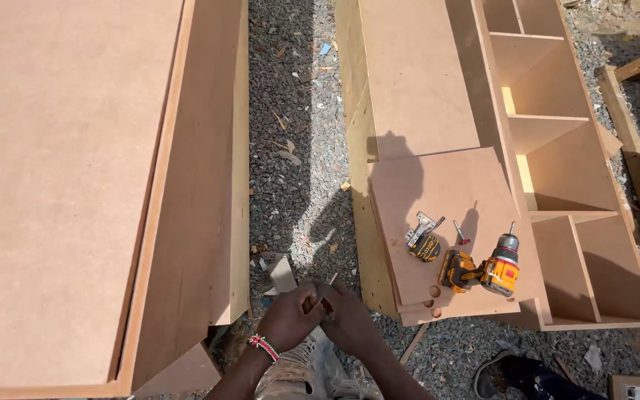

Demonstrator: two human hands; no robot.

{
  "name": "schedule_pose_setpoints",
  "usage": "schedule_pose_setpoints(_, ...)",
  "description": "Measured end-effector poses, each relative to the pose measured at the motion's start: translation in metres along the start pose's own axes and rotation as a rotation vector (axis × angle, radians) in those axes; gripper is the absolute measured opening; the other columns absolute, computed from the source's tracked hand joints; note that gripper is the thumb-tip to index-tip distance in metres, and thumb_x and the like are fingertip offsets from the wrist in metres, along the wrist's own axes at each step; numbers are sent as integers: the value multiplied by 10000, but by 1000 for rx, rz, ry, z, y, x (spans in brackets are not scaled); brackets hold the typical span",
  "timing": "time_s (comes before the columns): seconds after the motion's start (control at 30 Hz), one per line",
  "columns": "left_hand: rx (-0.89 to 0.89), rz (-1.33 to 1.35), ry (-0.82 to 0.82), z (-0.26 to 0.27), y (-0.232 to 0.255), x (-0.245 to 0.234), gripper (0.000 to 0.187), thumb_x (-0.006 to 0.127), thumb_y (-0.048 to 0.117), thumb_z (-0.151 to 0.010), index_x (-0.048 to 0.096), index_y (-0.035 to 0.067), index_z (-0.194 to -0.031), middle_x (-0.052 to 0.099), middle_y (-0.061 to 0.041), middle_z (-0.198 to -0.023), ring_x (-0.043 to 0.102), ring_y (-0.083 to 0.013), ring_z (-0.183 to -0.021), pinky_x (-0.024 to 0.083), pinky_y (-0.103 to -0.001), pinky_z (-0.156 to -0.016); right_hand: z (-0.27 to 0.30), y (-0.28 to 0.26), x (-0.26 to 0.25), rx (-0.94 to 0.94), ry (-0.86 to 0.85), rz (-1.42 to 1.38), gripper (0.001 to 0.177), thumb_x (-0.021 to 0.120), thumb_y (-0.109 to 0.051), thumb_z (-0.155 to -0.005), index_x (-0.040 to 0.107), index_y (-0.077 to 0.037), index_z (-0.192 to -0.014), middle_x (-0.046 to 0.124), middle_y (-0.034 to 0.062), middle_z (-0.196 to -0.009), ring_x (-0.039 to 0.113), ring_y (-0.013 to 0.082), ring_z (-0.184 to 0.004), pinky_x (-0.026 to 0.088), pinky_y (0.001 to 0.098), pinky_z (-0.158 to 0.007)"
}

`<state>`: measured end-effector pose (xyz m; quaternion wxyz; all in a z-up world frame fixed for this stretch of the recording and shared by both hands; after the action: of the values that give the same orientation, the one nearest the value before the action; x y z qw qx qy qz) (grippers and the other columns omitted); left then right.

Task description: Marking measurements and lines on a wooden panel using a pencil in preparation for further work.

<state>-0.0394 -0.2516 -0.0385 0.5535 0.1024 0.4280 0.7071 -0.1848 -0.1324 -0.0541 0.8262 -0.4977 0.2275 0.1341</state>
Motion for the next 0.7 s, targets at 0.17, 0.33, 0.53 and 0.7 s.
schedule_pose_setpoints(0.17,175,-292,82,89,8,-36,245,646,453,-1083,646,220,-1156,806,-146,-896,750,-417,-783,508,-553,-698,23,-46,50,-170,80,-47,188,572,-254,-1038,674,-131,-1138,699,131,-1136,674,338,-974,519,509,-808)
schedule_pose_setpoints(0.33,498,-224,64,165,-13,-65,288,746,270,-1104,703,55,-1291,831,-287,-849,835,-445,-732,652,-574,-682,86,-97,86,-76,148,-85,438,651,-291,-1116,687,-256,-1552,768,202,-1401,692,583,-1339,590,792,-1131)
schedule_pose_setpoints(0.53,555,-291,63,274,4,-89,352,679,287,-1143,773,46,-1381,884,-279,-1060,861,-486,-855,709,-623,-803,156,-92,134,-30,291,-633,533,597,-522,-1210,826,-131,-1490,878,211,-1186,787,351,-1139,604,622,-1055)
schedule_pose_setpoints(0.7,534,-348,283,300,-48,-151,226,681,389,-1155,785,199,-1220,835,-118,-1006,843,-419,-920,707,-558,-803,192,-127,125,79,329,-422,631,491,-584,-1260,883,-134,-1466,903,212,-1131,820,316,-1048,643,565,-1032)
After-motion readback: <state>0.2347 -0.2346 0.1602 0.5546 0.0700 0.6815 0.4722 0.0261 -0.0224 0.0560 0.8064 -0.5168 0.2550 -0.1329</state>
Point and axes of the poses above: each hand's wrist, its own z-axis away from the middle knuckle, its own x-axis out of the palm, y = z × x, the point moved 3 cm from there along -z, towards the middle knuckle
